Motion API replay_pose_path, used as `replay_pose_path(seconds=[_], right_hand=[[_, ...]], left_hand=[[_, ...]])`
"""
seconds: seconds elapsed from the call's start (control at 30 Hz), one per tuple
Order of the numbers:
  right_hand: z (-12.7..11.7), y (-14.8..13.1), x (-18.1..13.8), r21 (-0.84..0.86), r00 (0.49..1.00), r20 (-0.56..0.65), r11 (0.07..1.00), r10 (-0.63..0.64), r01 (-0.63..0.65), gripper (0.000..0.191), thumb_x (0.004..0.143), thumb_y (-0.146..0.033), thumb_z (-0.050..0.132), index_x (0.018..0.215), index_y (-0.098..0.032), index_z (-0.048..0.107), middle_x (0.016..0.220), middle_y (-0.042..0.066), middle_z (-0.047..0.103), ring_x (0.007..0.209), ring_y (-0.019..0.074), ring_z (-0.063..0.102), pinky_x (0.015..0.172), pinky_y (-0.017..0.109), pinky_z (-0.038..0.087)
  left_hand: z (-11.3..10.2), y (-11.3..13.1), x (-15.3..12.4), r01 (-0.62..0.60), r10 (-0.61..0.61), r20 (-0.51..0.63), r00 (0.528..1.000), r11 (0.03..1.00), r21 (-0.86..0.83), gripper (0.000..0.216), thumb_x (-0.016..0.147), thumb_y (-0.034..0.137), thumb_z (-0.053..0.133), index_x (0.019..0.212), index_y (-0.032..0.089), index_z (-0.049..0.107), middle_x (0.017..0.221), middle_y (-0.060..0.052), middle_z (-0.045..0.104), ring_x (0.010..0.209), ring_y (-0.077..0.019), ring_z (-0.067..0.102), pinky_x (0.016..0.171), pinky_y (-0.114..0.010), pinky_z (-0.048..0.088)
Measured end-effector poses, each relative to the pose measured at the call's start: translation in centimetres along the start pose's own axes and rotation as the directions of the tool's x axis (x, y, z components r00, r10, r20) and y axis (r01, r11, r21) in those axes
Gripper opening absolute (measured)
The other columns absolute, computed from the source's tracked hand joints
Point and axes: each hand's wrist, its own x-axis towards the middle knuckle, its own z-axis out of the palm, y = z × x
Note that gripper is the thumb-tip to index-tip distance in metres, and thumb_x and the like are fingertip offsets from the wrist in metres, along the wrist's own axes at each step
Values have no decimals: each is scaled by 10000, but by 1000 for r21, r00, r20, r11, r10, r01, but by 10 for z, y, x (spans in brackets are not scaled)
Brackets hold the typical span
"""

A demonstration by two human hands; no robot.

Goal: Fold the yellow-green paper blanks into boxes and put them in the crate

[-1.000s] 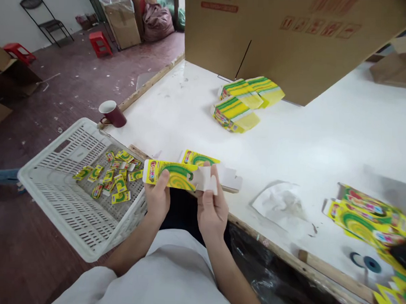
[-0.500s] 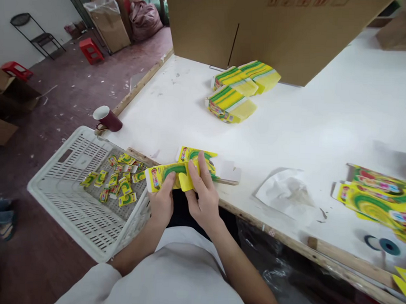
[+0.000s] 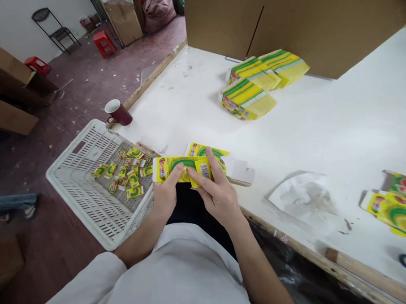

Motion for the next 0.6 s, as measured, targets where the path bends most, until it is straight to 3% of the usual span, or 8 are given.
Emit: replay_pose_path(seconds=[0.13,0.33,0.47,0.6], right_hand=[[-2,-3,0,8,998,51,1000,-20,19,594,952,-101,564,1498,-313,467,1690,37,24,1529,297,248,1111,438,511],[-7,-4,1,-19,1000,-15,1000,-1,1,578,963,-107,558,1489,-328,466,1680,37,138,1498,244,342,1092,365,529],[-10,-6,1,-6,997,-76,1000,9,-10,546,957,-126,584,1467,-288,474,1643,84,268,1457,242,418,1072,370,543],[-15,-6,0,-50,999,-46,999,-18,16,379,958,-122,570,1306,-267,606,1667,67,209,1462,257,414,1055,365,557]], left_hand=[[-6,5,1,-16,16,48,999,1000,4,430,678,346,890,1053,200,738,1079,-48,763,1084,-256,712,938,-340,591],[-27,17,5,158,-150,232,961,987,-16,467,590,406,933,978,202,773,1006,-67,780,1001,-281,739,890,-340,615],[-25,22,1,180,-182,213,960,983,28,360,644,312,907,955,187,776,1017,-62,781,1009,-269,740,912,-337,605],[-17,23,-7,168,-178,194,965,984,65,325,674,347,886,916,161,773,975,-76,784,998,-279,743,930,-354,598]])
